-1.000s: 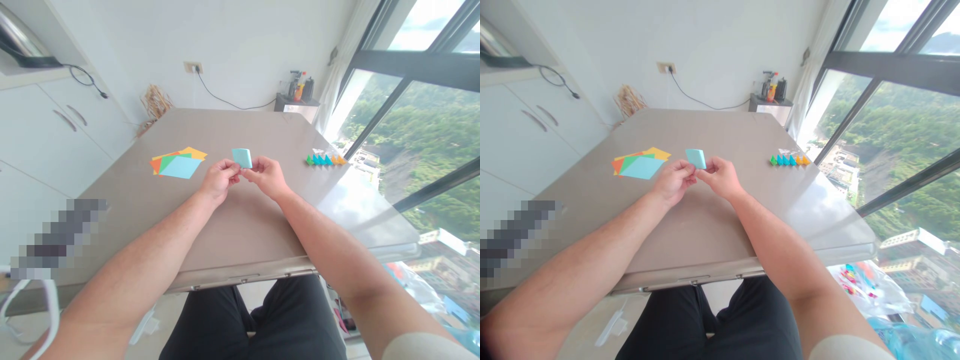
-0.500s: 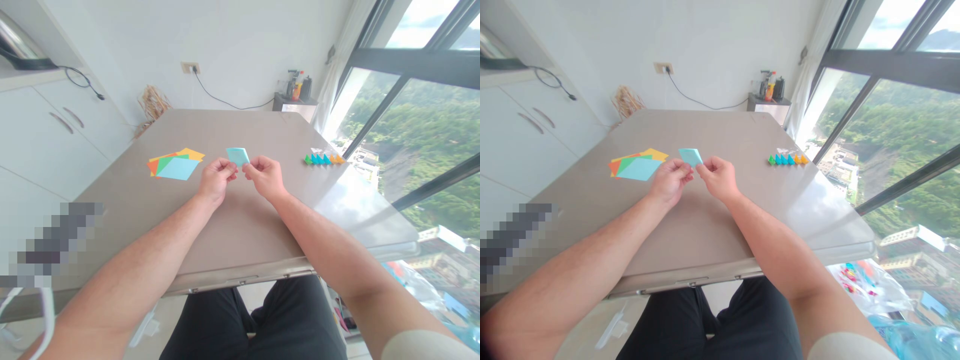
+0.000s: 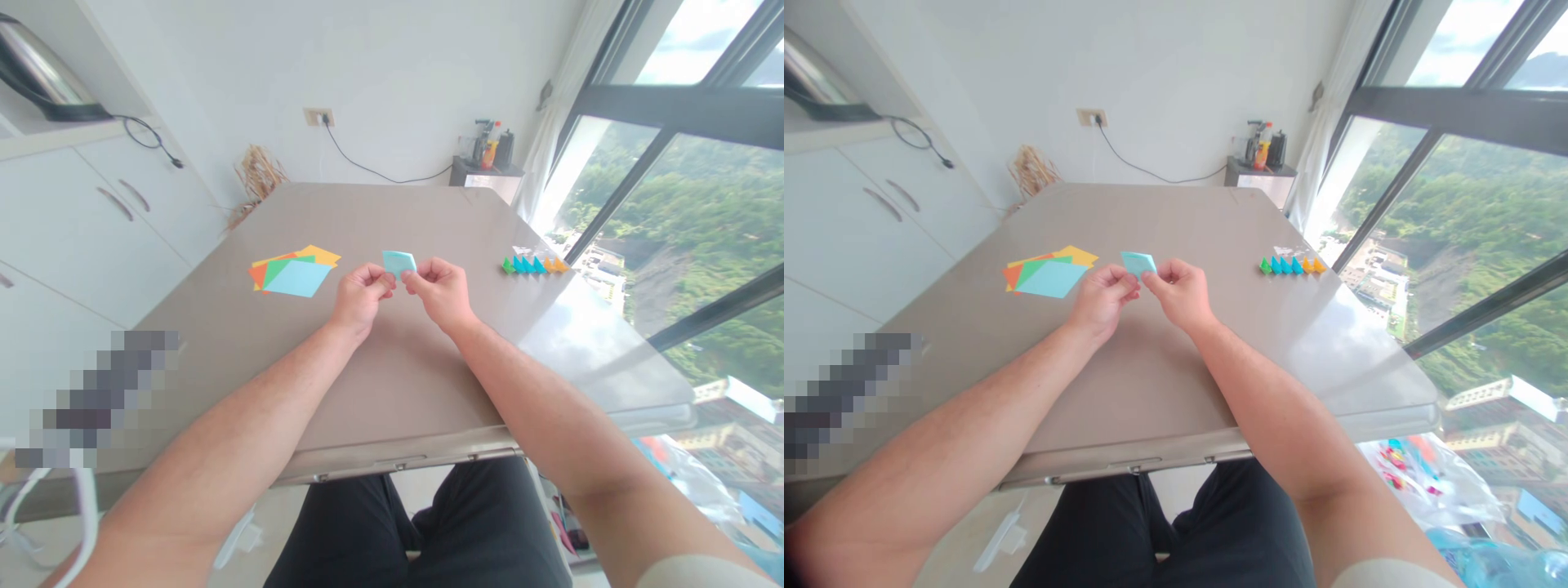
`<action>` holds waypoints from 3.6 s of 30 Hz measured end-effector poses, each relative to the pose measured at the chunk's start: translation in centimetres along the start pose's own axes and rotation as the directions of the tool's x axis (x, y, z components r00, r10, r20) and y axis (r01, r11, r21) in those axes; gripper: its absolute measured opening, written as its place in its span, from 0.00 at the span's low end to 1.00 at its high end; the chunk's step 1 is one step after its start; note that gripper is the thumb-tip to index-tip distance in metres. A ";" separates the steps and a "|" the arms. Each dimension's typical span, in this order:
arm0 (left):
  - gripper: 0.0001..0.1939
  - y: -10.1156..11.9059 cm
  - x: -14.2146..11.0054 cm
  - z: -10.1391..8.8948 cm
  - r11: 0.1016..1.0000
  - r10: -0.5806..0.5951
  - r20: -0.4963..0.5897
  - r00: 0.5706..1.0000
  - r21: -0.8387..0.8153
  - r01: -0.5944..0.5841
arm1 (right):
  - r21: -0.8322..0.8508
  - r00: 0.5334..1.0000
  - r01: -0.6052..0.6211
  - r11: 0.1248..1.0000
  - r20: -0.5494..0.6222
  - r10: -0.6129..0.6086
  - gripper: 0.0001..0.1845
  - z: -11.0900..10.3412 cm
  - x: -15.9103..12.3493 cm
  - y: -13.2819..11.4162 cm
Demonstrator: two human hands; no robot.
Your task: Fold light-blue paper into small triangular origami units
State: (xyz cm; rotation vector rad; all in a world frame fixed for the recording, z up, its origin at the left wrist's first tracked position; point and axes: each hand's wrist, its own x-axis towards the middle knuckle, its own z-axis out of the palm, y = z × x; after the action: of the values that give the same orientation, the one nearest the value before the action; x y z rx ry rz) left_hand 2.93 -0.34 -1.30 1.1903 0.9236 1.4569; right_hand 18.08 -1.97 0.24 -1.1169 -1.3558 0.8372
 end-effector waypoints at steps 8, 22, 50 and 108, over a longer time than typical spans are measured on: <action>0.09 -0.2 -0.1 -0.5 0.999 -0.013 0.035 0.999 0.052 0.012 | -0.008 1.000 -0.015 1.000 -0.015 0.015 0.15 -0.5 0.2 0.1; 0.13 0.3 0.2 -0.7 0.994 -0.015 0.034 0.999 -0.104 0.018 | -0.114 0.989 -0.023 0.993 0.140 0.039 0.14 -0.4 -0.2 0.1; 0.11 -0.1 0.2 -0.4 0.996 -0.030 0.027 0.999 -0.080 0.032 | -0.141 0.993 0.053 0.989 0.116 -0.037 0.15 0.0 -0.5 0.3; 0.11 -0.1 0.0 -0.7 0.949 0.129 0.077 0.989 0.279 -0.145 | -0.193 0.954 0.298 0.935 0.030 -0.298 0.04 0.2 -0.5 0.4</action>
State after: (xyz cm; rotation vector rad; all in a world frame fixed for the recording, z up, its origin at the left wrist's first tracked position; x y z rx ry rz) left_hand 2.30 -0.29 -1.58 1.5265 1.0524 1.4222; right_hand 17.87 -2.29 -0.30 -1.0239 -1.5865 0.4905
